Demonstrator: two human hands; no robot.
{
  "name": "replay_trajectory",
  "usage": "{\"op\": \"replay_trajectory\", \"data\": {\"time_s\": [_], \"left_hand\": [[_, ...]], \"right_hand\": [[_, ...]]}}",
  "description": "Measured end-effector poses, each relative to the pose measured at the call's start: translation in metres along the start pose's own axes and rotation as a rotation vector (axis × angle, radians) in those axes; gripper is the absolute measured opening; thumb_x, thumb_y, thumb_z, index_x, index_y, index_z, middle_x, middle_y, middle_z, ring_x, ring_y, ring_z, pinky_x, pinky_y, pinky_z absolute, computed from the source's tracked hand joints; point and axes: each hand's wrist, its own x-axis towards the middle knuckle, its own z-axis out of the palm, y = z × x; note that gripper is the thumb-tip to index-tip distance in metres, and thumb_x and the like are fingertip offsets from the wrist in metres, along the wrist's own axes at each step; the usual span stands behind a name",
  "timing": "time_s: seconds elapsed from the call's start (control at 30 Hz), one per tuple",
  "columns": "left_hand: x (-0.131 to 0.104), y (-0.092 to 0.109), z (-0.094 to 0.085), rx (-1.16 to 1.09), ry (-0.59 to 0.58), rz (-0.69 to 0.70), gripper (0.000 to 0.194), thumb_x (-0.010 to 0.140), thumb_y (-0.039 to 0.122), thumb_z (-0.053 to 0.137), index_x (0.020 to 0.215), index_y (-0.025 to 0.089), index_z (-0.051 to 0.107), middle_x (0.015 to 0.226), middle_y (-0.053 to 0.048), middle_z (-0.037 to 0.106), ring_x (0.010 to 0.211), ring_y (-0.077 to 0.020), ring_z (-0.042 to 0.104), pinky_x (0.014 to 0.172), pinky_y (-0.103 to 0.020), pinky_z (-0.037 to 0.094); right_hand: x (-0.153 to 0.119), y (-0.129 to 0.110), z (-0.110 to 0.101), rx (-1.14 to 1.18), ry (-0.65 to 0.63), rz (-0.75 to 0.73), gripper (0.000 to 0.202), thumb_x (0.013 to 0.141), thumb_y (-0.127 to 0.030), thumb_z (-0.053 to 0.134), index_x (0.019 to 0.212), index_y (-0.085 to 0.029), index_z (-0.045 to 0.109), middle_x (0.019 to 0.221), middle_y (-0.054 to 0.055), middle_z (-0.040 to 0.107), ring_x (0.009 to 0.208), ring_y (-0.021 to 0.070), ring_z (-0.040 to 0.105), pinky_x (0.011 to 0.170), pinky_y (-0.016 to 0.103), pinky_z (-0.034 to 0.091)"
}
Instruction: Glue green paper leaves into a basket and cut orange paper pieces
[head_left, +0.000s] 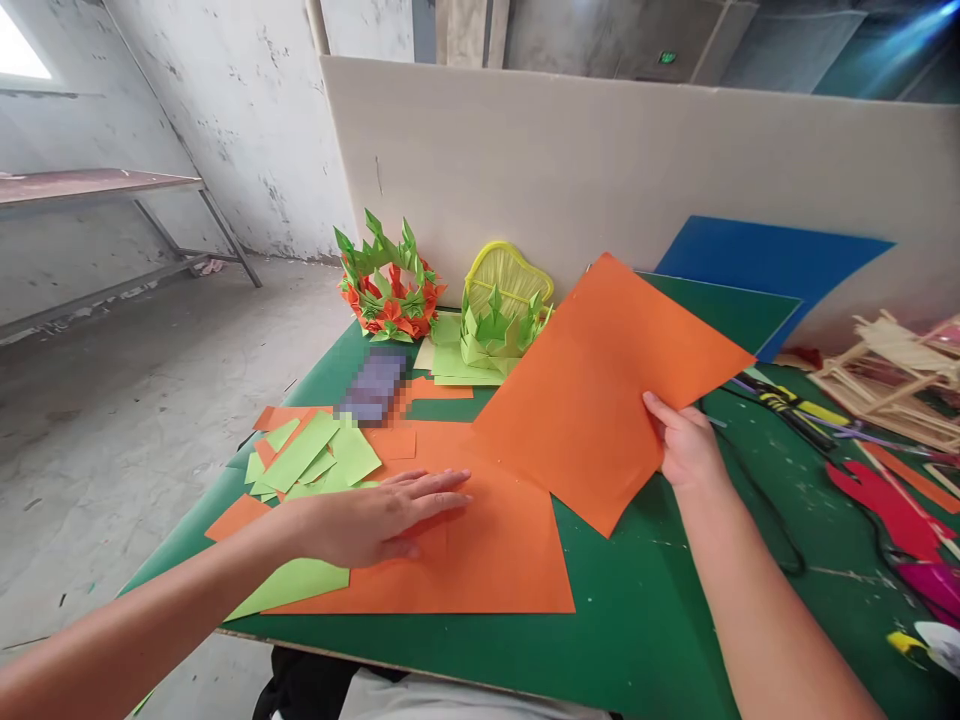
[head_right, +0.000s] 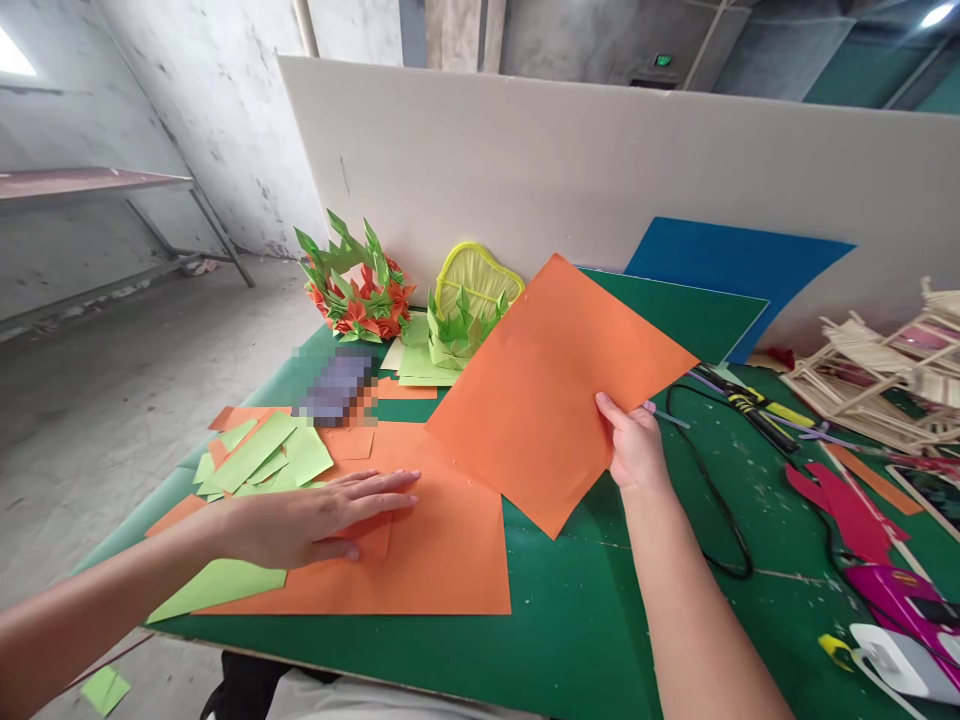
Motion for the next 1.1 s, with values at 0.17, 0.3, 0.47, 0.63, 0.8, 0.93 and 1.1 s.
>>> {"op": "replay_trajectory", "data": {"time_s": [0.17,0.3,0.47,0.63,0.8,0.93,1.1], "left_hand": [[0.022,-0.005,-0.012,-0.235,0.332,-0.015,0.030,0.092,0.032,0.044,0.108,0.027,0.069,0.131,-0.006,0.057,0.121,-0.0253,0.053,0.099,-0.035,0.044],[0.055,-0.003,-0.027,-0.816,0.549,-0.127,0.044,0.089,0.053,0.048,0.117,0.020,0.059,0.117,-0.013,0.065,0.108,-0.0261,0.061,0.092,-0.041,0.049],[0.080,-0.001,-0.041,-1.418,0.405,-0.113,0.080,0.079,0.077,0.038,0.125,0.014,0.054,0.121,-0.019,0.063,0.111,-0.0328,0.061,0.094,-0.046,0.047],[0.080,-0.012,-0.039,-1.481,0.466,-0.164,0.075,0.076,0.081,0.039,0.104,0.017,0.068,0.111,-0.013,0.069,0.110,-0.0314,0.062,0.091,-0.040,0.050],[0.073,-0.025,-0.036,-1.488,0.512,-0.181,0.063,0.075,0.065,0.060,0.116,0.018,0.063,0.113,-0.012,0.068,0.105,-0.0287,0.064,0.085,-0.038,0.052],[0.073,-0.034,-0.031,-1.302,0.525,-0.242,0.067,0.067,0.023,0.076,0.131,0.023,0.054,0.101,-0.009,0.069,0.084,-0.0199,0.068,0.072,-0.030,0.052],[0.076,-0.036,-0.027,-1.103,0.574,-0.212,0.055,0.070,0.026,0.069,0.124,0.023,0.062,0.110,-0.008,0.067,0.080,-0.0167,0.065,0.062,-0.024,0.048]], "right_hand": [[-0.008,-0.005,0.012,0.027,0.007,-0.129,0.039,0.071,-0.034,0.075,0.106,-0.022,0.064,0.124,0.006,0.063,0.122,0.0254,0.055,0.103,0.042,0.046],[-0.020,-0.013,0.022,0.068,-0.131,-0.307,0.033,0.080,-0.038,0.067,0.112,-0.029,0.063,0.125,0.002,0.062,0.123,0.0221,0.052,0.106,0.043,0.042],[-0.039,-0.018,0.019,-0.063,-0.660,-0.058,0.033,0.062,-0.055,0.077,0.081,-0.029,0.071,0.089,0.004,0.073,0.098,0.0275,0.065,0.093,0.048,0.049],[-0.051,-0.031,0.023,-0.263,-1.239,0.059,0.013,0.071,-0.038,0.077,0.077,-0.026,0.075,0.088,0.005,0.075,0.101,0.0249,0.066,0.108,0.049,0.033],[-0.044,-0.039,0.027,-0.537,-1.482,0.007,0.025,0.080,-0.034,0.069,0.102,-0.025,0.074,0.107,0.006,0.073,0.115,0.0241,0.060,0.114,0.050,0.020],[-0.037,-0.036,0.019,-0.475,-1.424,0.031,0.028,0.075,-0.042,0.072,0.097,-0.024,0.076,0.107,0.008,0.073,0.119,0.0275,0.057,0.111,0.051,0.027],[-0.030,-0.024,0.014,-0.463,-1.045,0.148,0.031,0.076,-0.052,0.069,0.082,-0.022,0.077,0.095,0.008,0.075,0.099,0.0284,0.066,0.098,0.048,0.044]]}}
